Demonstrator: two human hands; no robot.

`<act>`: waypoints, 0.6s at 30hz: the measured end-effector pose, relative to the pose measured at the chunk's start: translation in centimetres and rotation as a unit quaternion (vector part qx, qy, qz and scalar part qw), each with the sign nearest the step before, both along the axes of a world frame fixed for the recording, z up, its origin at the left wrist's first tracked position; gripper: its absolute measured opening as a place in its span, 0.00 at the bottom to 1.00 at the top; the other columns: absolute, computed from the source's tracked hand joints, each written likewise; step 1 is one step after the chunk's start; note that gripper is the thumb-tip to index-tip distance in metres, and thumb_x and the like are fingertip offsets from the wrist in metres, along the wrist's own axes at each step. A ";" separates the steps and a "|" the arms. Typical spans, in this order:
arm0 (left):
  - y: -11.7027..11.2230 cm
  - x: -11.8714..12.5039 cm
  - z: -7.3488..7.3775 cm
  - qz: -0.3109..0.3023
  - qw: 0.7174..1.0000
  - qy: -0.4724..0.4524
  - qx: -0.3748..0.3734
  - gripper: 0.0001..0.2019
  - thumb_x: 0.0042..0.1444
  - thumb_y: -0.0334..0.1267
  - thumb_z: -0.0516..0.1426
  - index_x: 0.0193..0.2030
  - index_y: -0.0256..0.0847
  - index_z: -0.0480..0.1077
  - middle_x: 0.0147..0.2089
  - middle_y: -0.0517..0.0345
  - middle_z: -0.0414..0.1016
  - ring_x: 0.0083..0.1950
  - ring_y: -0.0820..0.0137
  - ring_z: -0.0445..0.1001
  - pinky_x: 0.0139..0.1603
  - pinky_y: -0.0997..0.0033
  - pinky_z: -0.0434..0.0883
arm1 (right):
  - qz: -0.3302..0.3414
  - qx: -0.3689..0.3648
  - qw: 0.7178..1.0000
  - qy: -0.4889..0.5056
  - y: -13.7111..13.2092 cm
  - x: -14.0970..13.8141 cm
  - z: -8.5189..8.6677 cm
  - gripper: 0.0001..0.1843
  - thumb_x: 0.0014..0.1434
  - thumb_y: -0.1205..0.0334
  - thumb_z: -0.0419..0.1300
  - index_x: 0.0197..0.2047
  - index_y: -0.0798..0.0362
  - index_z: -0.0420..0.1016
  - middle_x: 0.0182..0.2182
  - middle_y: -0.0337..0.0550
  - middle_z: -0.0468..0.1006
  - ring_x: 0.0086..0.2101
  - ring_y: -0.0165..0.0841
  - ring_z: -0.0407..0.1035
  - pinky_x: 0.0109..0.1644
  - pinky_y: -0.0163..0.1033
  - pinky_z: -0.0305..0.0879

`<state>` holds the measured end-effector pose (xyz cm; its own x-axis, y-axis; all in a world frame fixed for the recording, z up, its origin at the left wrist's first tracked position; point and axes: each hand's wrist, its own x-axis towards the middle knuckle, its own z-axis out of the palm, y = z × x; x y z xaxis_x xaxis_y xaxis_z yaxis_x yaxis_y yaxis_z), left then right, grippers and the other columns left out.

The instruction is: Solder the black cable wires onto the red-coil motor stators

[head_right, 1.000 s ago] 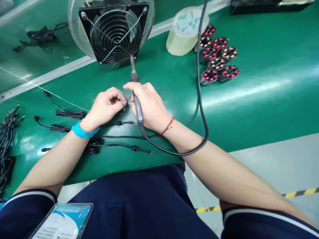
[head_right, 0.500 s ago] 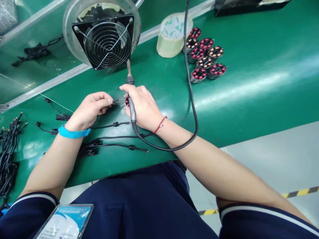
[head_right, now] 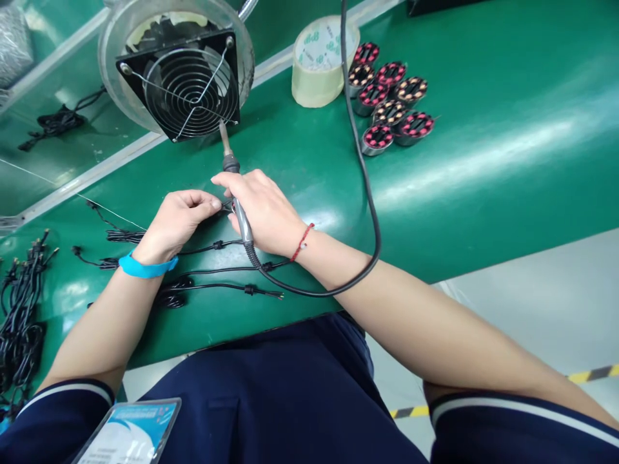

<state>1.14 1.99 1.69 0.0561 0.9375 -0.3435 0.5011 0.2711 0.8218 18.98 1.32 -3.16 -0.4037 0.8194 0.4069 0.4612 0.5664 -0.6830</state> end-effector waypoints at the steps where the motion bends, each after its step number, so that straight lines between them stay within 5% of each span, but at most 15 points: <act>1: 0.0 0.0 0.0 -0.001 1.000 0.000 0.001 0.10 0.47 0.42 0.63 0.27 0.36 0.74 0.27 0.59 0.72 0.29 0.74 0.64 0.32 0.72 0.60 | 0.000 0.001 1.000 0.000 0.0 -0.2 0.0 0.29 0.52 0.70 0.54 0.58 0.50 0.61 0.45 0.45 0.78 0.45 0.42 0.67 0.54 0.52 0.64; 11: 0.0 -0.3 0.7 -0.023 0.993 -0.095 -0.060 0.07 0.48 0.37 0.58 0.27 0.38 0.77 0.25 0.60 0.73 0.24 0.77 0.59 0.25 0.74 0.54 | -0.062 0.005 0.998 0.012 -0.3 -1.0 0.5 0.21 0.55 0.70 0.53 0.52 0.47 0.66 0.35 0.40 0.80 0.42 0.41 0.69 0.48 0.48 0.63; 18: -0.3 0.0 0.3 -0.160 0.984 0.053 0.049 0.10 0.55 0.40 0.57 0.29 0.38 0.76 0.30 0.58 0.76 0.33 0.71 0.68 0.38 0.70 0.64 | -0.088 -0.030 0.994 0.062 -0.2 -1.6 0.3 0.20 0.55 0.68 0.53 0.52 0.47 0.66 0.33 0.40 0.79 0.41 0.40 0.71 0.48 0.48 0.65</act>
